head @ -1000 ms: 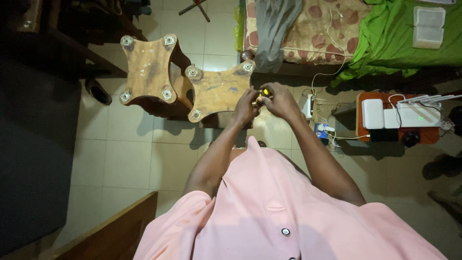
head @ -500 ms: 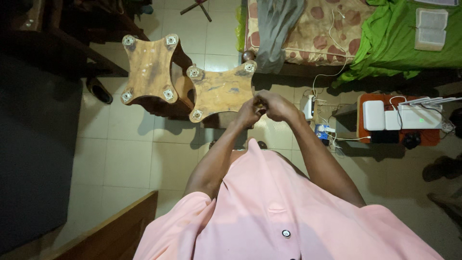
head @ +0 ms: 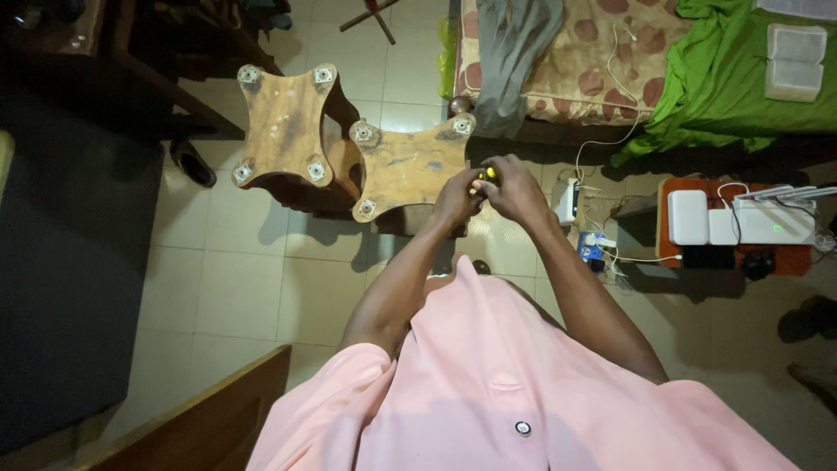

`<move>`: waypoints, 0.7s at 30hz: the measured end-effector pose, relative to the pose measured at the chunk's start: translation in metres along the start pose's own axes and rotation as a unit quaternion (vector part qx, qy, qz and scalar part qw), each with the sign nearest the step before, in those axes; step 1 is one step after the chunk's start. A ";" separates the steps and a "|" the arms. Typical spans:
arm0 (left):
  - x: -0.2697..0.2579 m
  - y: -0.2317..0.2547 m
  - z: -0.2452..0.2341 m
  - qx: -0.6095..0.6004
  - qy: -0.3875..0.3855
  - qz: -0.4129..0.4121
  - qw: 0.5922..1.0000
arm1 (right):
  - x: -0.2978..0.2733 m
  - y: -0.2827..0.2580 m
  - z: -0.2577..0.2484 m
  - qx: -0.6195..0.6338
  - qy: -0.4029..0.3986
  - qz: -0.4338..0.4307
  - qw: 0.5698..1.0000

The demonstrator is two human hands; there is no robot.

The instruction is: The person uses a screwdriver to attach small cylindrical wooden parts to the underside of two wooden stools. They repeatedly pick up parts from a nearby table, position them on the stools, and tighten them with the screwdriver.

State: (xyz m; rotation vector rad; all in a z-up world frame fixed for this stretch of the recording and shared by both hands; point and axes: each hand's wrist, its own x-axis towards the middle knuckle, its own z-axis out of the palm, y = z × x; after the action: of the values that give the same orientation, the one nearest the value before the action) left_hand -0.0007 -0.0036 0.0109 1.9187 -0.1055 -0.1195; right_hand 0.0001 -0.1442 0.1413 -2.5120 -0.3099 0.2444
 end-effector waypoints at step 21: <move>-0.001 0.001 0.003 -0.022 0.018 0.065 0.997 | 0.004 0.010 -0.002 0.015 0.029 -0.049 0.998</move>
State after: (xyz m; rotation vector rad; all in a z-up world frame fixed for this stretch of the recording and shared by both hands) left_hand -0.0023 -0.0063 0.0106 1.8642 -0.2020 -0.0003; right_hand 0.0062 -0.1525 0.1365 -2.4615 -0.4029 0.1353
